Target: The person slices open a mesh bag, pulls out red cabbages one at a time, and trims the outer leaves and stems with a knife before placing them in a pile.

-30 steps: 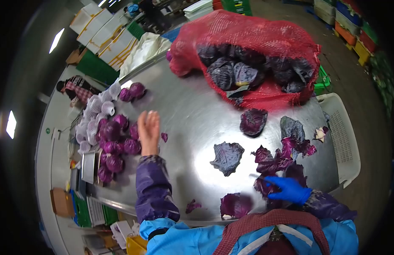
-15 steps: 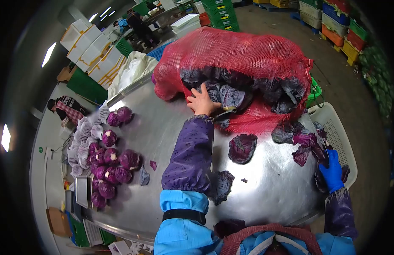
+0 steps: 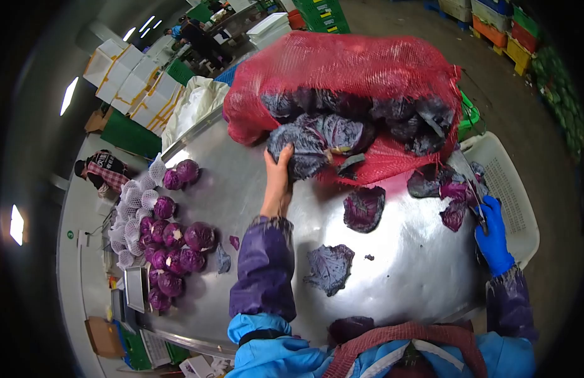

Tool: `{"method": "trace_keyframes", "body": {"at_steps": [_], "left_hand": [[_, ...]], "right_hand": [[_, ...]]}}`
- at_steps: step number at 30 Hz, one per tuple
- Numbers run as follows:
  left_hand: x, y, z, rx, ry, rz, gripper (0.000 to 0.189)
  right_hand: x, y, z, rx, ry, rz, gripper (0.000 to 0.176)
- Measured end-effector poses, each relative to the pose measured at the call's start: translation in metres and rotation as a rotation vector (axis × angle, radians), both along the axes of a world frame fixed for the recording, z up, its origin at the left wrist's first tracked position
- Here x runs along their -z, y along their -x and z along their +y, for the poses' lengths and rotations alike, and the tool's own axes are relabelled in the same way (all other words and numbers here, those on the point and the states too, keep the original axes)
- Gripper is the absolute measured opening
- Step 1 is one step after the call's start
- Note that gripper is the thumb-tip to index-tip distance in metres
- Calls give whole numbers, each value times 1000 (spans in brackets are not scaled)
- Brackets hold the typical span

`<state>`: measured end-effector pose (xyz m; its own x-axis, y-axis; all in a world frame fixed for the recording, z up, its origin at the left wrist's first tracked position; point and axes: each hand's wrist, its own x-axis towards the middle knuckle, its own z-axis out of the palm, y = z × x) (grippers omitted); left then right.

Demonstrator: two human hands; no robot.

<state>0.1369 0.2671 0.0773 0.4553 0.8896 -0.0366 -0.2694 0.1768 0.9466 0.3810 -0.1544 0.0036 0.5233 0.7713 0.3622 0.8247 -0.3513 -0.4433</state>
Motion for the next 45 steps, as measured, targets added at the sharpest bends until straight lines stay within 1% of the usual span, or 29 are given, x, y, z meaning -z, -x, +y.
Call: {"method": "trace_keyframes", "body": {"at_steps": [1,3,5,7,9,11,12,13,15,16,17,19,21,23,24,25,27,28,30,31,33,35,36,37,39,40,41,43,45], "left_hand": [[3,5,-22,29,62,-65,51],[26,19,-56,230,224,-59,61],[28,27,-110,338,519,-43,63],[25,36,-163,413,780,-27,65],[42,44,-199,494,907,-58,68],[63,59,-222,673,963,33,71],[78,68,-224,743,926,135,74],[64,64,-240,492,487,360,86],[73,61,-248,222,-628,734,102],[61,49,-259,272,-676,740,112],[44,35,-267,309,-840,847,108],[56,21,-251,193,-898,773,103],[60,15,-241,187,-884,782,99],[56,12,-230,292,-825,805,97],[58,12,-225,293,-801,815,96],[58,10,-222,296,-804,815,96],[58,7,-215,319,-729,879,94],[56,5,-214,331,-726,887,93],[59,1,-209,341,-681,891,93],[60,-2,-208,346,-639,887,93],[62,-4,-213,326,-627,876,92],[62,-5,-224,368,-897,796,93],[65,-2,-233,280,-941,789,93],[63,1,-229,291,-881,748,92],[69,17,-216,291,-641,702,91],[79,30,-206,341,-605,644,92],[88,44,-202,386,-507,540,94],[104,73,-200,384,-438,530,96],[92,86,-212,376,-326,517,93]], "right_hand": [[-2,6,5,6,10,8,51],[-13,32,23,-136,-172,248,48],[-11,62,38,-232,-168,679,45],[-38,102,54,-312,-169,912,42],[-29,117,57,-390,-40,552,41],[-11,130,54,-279,-107,418,41],[3,128,49,-278,-116,444,44],[11,127,45,-268,-111,447,44],[24,127,41,-225,-68,636,46],[30,128,43,-234,-121,539,47],[22,127,42,-232,-124,539,47],[2,123,41,-209,106,762,46],[11,118,39,-209,19,668,43],[14,116,36,-244,-158,238,38],[16,113,30,-284,14,215,43],[16,114,30,-281,12,216,43],[21,115,31,-278,157,126,34],[27,114,35,-275,155,130,34],[50,110,48,-231,201,-98,38],[60,107,54,-229,203,-92,38],[80,101,67,-230,105,-207,39],[92,96,83,-209,193,67,19],[89,90,85,-244,254,133,17],[90,88,89,-240,243,125,17],[95,96,84,-302,286,296,17],[83,97,82,-333,291,72,16],[81,97,80,-344,291,67,16],[78,98,74,-277,97,674,20],[41,109,68,-247,85,729,16]]}}
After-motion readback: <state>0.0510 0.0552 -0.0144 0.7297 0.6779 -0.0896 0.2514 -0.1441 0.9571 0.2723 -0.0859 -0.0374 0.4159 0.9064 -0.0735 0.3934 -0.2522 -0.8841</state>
